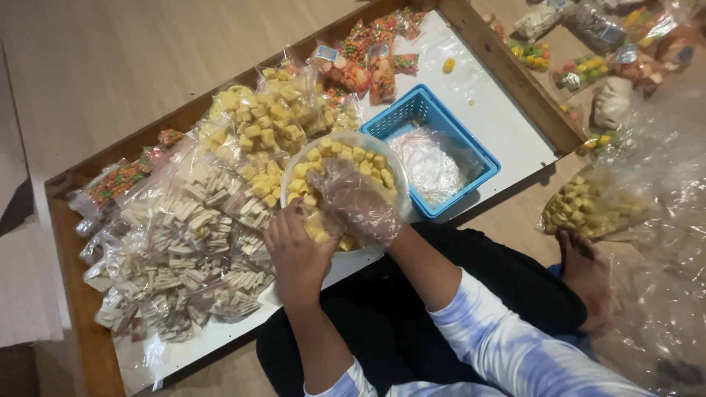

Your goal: The person scoops yellow snack pieces from a white bowl into clear plastic bags using gloved hands. The person repeatedly fills bags and places them into a blue basket. The person handles snack pieces and plastic bags throughout the clip.

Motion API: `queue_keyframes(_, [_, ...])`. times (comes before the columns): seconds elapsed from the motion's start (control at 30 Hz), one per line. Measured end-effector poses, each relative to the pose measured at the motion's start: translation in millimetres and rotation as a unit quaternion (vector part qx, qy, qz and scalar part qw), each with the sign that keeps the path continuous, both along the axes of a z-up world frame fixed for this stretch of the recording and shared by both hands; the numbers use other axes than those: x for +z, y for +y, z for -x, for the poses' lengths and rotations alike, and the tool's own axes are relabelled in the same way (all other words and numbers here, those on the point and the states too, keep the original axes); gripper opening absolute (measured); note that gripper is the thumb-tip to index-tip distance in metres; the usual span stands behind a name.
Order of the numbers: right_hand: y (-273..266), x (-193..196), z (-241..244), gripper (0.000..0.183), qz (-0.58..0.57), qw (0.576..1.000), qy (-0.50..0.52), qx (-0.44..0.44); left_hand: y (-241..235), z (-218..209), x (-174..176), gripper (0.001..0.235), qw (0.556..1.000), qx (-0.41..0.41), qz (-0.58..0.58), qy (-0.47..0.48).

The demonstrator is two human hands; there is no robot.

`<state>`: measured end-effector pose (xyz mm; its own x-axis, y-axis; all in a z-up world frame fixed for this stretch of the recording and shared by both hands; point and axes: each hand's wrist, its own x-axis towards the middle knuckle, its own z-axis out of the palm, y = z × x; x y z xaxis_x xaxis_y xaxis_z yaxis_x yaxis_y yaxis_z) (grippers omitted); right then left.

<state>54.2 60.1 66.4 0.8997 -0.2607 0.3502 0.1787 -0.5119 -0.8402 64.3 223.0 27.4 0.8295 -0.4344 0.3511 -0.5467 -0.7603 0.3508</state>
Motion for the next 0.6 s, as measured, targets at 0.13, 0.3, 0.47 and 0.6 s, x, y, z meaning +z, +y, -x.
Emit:
queue_keyframes(0.13, [-6.7, -5.8, 4.5, 0.012, -0.017, 1.0, 0.016, 0.01, -1.1, -1.5, 0.3, 0.096, 1.0, -0.003, 0.01, 0.018])
queue_keyframes(0.3, [-7.5, -7.9, 3.7, 0.011, -0.052, 0.997, 0.041, 0.025, -2.3, -5.4, -15.6, 0.081, 0.998, 0.002, 0.059, -0.026])
queue_keyframes(0.47, [-4.5, -10.4, 12.8, 0.01, -0.076, 0.995, 0.056, 0.038, -8.3, -3.9, -16.2, 0.092, 0.996, 0.015, 0.066, -0.049])
queue_keyframes(0.6, [-7.5, -11.0, 20.4, 0.01, -0.098, 0.992, 0.069, 0.051, -11.7, -7.9, -29.7, 0.084, 0.994, 0.03, 0.101, -0.033])
